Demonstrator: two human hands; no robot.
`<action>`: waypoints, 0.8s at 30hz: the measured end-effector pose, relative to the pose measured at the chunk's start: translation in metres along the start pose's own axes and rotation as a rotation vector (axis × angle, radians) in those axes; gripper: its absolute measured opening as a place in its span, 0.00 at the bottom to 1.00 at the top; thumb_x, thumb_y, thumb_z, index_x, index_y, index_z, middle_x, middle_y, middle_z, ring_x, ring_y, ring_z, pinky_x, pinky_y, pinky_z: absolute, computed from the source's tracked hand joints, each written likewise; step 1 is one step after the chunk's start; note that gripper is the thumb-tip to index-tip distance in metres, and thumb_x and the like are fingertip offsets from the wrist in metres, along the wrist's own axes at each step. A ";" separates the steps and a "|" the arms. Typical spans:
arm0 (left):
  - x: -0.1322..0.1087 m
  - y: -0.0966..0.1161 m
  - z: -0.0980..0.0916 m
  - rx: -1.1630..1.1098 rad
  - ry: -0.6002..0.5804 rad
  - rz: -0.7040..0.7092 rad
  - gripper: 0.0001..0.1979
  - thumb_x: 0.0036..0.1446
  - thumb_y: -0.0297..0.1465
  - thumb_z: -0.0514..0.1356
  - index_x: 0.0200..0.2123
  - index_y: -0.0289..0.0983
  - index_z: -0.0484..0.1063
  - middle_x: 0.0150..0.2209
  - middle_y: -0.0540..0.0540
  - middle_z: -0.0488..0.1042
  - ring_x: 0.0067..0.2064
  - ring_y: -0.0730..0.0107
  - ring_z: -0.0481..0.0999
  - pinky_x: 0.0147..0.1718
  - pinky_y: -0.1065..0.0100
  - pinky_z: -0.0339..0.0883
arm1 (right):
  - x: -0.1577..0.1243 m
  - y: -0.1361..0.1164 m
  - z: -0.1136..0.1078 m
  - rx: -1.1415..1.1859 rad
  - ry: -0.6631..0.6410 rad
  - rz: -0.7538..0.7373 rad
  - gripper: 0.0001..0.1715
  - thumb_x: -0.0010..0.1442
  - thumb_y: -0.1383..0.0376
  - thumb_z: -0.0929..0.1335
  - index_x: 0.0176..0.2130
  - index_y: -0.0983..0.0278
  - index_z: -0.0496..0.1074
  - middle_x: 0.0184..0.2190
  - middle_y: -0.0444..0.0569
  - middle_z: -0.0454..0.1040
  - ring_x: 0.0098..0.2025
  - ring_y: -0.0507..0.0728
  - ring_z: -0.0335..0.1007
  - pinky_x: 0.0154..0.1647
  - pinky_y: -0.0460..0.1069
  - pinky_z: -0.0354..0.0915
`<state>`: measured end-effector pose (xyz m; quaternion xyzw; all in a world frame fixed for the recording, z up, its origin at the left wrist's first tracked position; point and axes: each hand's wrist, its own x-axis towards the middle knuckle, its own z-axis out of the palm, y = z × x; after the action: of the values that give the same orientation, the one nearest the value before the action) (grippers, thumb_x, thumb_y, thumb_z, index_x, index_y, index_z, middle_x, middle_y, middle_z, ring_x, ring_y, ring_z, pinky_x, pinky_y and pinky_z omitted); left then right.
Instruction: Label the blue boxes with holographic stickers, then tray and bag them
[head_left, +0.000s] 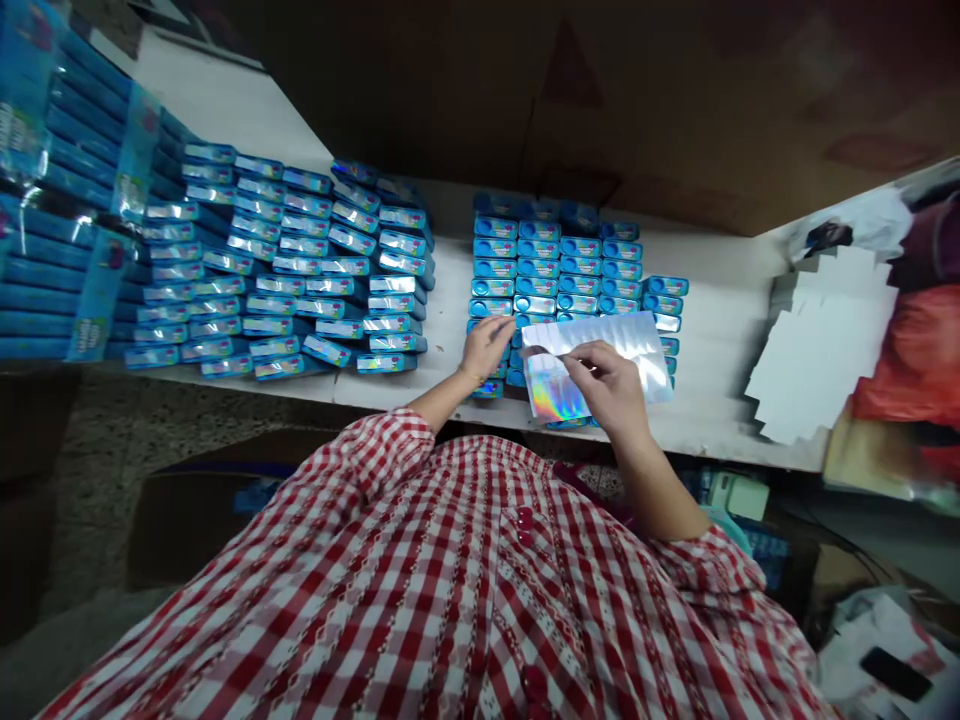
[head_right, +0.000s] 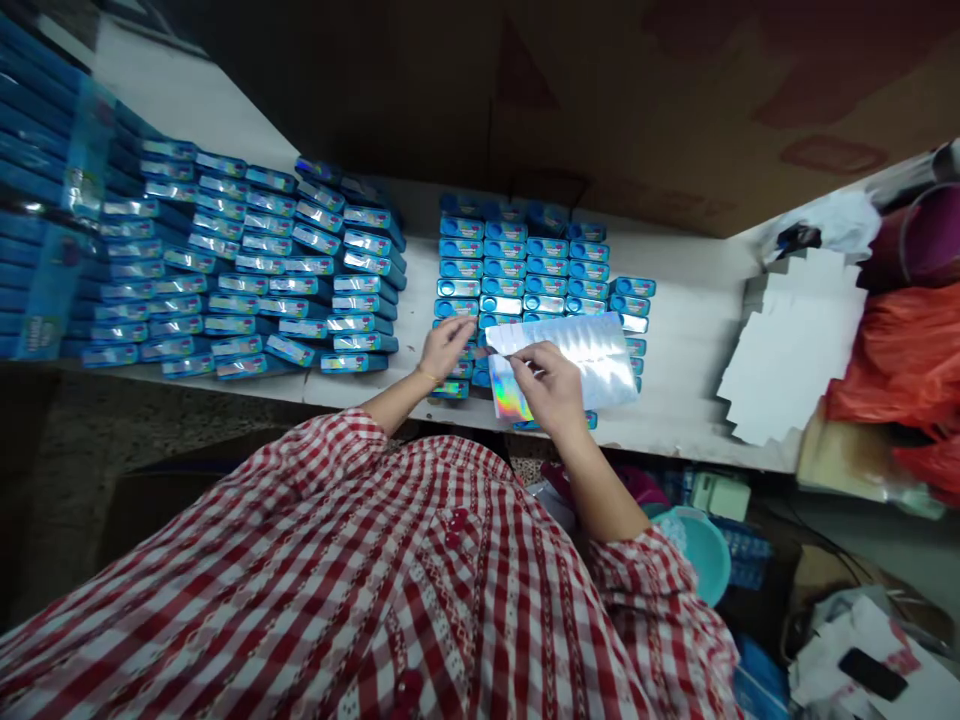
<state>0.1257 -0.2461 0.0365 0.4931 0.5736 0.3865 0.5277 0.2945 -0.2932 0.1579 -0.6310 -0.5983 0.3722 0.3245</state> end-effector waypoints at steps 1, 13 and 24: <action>-0.009 -0.001 -0.011 -0.121 -0.026 -0.075 0.18 0.58 0.41 0.53 0.42 0.35 0.75 0.44 0.41 0.76 0.48 0.63 0.73 0.47 0.62 0.65 | 0.001 0.002 0.013 0.106 0.005 0.108 0.10 0.52 0.58 0.68 0.27 0.63 0.73 0.24 0.44 0.70 0.25 0.50 0.65 0.24 0.46 0.60; -0.027 -0.044 -0.076 -0.236 0.093 -0.320 0.19 0.42 0.31 0.65 0.40 0.33 0.71 0.26 0.50 0.75 0.28 0.75 0.72 0.30 0.71 0.66 | 0.010 0.045 0.143 0.082 0.162 0.321 0.14 0.49 0.56 0.68 0.27 0.65 0.76 0.25 0.47 0.74 0.29 0.54 0.67 0.34 0.49 0.63; 0.003 -0.064 -0.072 -0.134 0.038 -0.222 0.17 0.44 0.25 0.61 0.41 0.31 0.70 0.26 0.50 0.74 0.29 0.73 0.73 0.34 0.70 0.66 | 0.014 0.058 0.159 -0.313 0.254 0.199 0.15 0.56 0.60 0.64 0.31 0.68 0.77 0.29 0.53 0.73 0.31 0.57 0.67 0.38 0.51 0.62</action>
<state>0.0452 -0.2514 -0.0152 0.3827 0.6074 0.3726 0.5880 0.1876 -0.2888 0.0260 -0.7712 -0.5380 0.2226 0.2572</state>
